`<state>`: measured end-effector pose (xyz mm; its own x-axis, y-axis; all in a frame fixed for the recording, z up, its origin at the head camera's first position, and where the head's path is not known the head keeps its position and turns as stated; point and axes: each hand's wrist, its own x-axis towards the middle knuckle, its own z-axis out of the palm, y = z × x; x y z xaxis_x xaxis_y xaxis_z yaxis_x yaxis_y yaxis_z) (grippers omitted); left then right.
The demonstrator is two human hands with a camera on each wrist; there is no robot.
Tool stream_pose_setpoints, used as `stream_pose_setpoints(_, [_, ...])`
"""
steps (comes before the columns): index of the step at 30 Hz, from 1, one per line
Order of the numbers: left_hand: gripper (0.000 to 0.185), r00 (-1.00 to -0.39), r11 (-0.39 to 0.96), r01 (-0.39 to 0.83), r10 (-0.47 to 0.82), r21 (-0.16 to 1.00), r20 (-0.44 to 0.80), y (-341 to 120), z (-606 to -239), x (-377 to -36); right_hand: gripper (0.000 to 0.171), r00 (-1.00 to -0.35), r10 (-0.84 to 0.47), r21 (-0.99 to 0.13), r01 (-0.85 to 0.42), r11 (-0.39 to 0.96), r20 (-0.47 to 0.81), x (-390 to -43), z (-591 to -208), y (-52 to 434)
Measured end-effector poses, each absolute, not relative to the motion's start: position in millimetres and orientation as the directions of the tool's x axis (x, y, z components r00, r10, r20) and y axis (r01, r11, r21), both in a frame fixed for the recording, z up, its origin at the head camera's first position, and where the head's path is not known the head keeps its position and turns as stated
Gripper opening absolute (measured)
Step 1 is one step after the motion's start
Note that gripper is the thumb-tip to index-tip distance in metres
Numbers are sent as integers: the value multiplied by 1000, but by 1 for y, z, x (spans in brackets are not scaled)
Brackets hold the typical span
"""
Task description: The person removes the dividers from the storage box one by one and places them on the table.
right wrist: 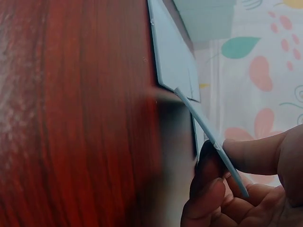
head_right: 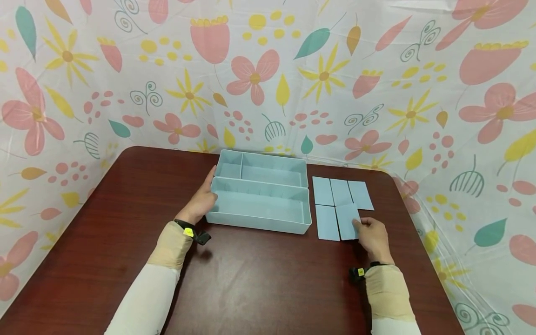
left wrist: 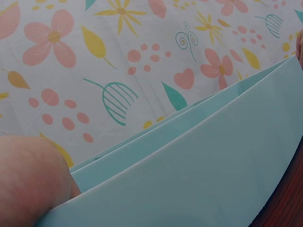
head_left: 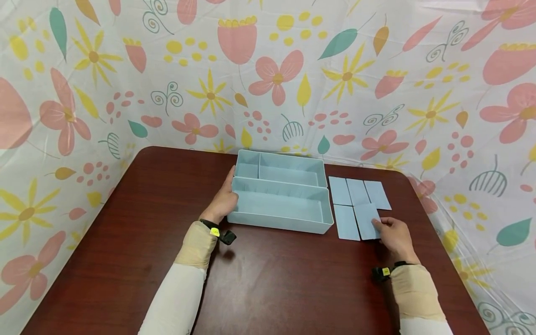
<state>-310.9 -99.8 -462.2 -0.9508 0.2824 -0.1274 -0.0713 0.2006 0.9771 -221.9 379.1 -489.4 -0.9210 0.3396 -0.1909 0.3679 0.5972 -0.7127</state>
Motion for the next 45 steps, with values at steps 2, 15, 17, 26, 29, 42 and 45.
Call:
stream_pose_setpoints(2, [93, -951, 206, -68, 281, 976, -126, -100, -462, -311, 55, -917, 347, -713, 378, 591, -199, -222, -490, 379])
stream_pose_setpoints(15, [93, -950, 209, -72, 283, 975, -130, -102, -462, -309, 58, -906, 381, -605, 409, 683, -183, -221, -489, 378])
stream_pose_setpoints(17, [93, -950, 211, -73, 283, 975, -132, -102, -463, -309, 58, -904, 392, -580, 414, 702, -171, -221, -491, 379])
stream_pose_setpoints(26, [94, -958, 228, -45, 265, 973, -107, -101, -499, -328, 51, -903, 419, -536, 402, 742, -97, -222, -497, 380])
stream_pose_setpoints(29, [95, -961, 223, -34, 259, 974, -93, -101, -500, -327, 49, -901, 424, -528, 404, 747, -90, -223, -498, 380])
stream_pose_setpoints(42, [98, -960, 217, -58, 257, 974, -114, -102, -500, -328, 46, -901, 418, -549, 410, 728, -118, -222, -492, 381])
stream_pose_setpoints(45, [98, -959, 220, -56, 259, 974, -114, -102, -500, -328, 44, -898, 426, -560, 410, 720, -110, -224, -489, 379])
